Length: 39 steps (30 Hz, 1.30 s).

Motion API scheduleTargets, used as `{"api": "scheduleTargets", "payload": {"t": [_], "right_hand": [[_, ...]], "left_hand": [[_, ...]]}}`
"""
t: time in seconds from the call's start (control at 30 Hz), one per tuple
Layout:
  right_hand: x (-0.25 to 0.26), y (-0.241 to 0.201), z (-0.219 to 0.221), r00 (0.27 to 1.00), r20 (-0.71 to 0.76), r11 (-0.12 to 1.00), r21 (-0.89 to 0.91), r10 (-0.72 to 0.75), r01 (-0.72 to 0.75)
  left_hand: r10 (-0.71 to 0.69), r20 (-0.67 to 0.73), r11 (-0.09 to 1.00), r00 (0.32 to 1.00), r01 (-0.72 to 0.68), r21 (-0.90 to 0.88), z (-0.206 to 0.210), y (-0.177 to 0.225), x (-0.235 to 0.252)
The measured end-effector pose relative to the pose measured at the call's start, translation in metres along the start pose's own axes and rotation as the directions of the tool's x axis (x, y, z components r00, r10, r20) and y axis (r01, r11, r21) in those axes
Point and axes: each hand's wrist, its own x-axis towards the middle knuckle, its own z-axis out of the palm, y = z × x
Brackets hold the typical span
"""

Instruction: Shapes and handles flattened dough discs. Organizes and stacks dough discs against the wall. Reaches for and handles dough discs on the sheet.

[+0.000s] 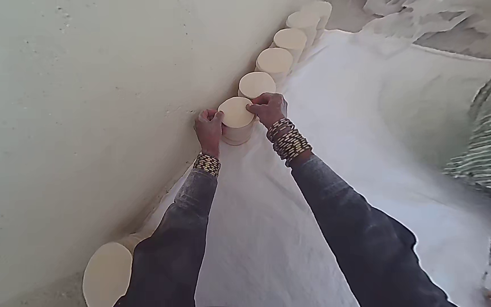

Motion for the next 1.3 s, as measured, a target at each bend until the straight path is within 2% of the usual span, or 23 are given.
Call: {"api": "scheduleTargets", "payload": {"t": [0.07,0.17,0.3,0.4,0.47,0.53,0.6,0.73,0.8,0.87,1.03,1.13,1.23,1.3], "right_hand": [[0.000,0.005,0.003,1.000,-0.019,0.999,0.034,0.008,-0.007],[-0.007,0.020,0.012,0.997,-0.076,0.974,0.228,0.028,-0.010],[-0.055,0.030,0.026,0.987,-0.070,0.872,0.481,0.147,-0.096],[-0.064,0.024,0.038,0.983,-0.035,0.807,0.577,0.180,-0.127],[-0.053,0.010,0.049,0.974,-0.074,0.749,0.652,0.213,-0.115],[-0.047,0.001,0.056,0.974,-0.091,0.708,0.701,0.207,-0.085],[-0.053,-0.002,0.055,0.984,-0.046,0.680,0.729,0.173,-0.085],[-0.078,0.007,0.046,0.984,0.073,0.701,0.693,0.164,-0.169],[-0.061,-0.003,0.054,0.974,-0.004,0.670,0.727,0.224,-0.151],[-0.047,-0.007,0.063,0.959,-0.079,0.689,0.711,0.273,-0.138],[-0.046,-0.006,0.065,0.952,-0.064,0.703,0.690,0.300,-0.175],[-0.051,0.004,0.063,0.939,-0.118,0.760,0.624,0.322,-0.182],[-0.056,0.038,0.061,0.919,-0.223,0.834,0.527,0.324,-0.166],[-0.072,0.064,0.062,0.951,-0.199,0.913,0.382,0.235,-0.146]], "left_hand": [[0.004,-0.010,1.000,1.000,-0.004,0.003,0.000,0.000,-0.001],[0.003,-0.015,1.000,1.000,-0.003,0.021,-0.002,-0.004,0.001],[0.036,-0.047,0.997,0.998,-0.032,0.071,-0.002,-0.016,0.007],[0.081,-0.071,0.995,0.994,-0.077,0.060,0.000,-0.019,0.007],[0.088,-0.078,0.995,0.993,-0.084,0.060,0.000,-0.018,0.006],[0.066,-0.077,0.997,0.995,-0.062,0.055,0.000,-0.017,0.006],[0.036,-0.091,0.999,0.995,-0.032,0.040,-0.001,-0.016,0.006],[0.006,-0.128,0.999,0.992,-0.011,-0.039,0.002,-0.024,0.006],[-0.051,-0.136,0.993,0.989,0.036,-0.110,0.005,-0.021,-0.001],[-0.094,-0.101,0.983,0.990,0.076,-0.167,0.007,-0.017,-0.007],[-0.105,0.031,0.979,0.994,0.109,-0.171,0.016,-0.018,-0.010],[-0.119,0.029,0.975,0.992,0.122,-0.185,0.018,-0.016,-0.013],[-0.158,0.015,0.956,0.987,0.156,-0.247,0.007,-0.018,-0.031],[-0.169,0.038,0.933,0.985,0.172,-0.316,-0.010,-0.017,-0.066]]}}
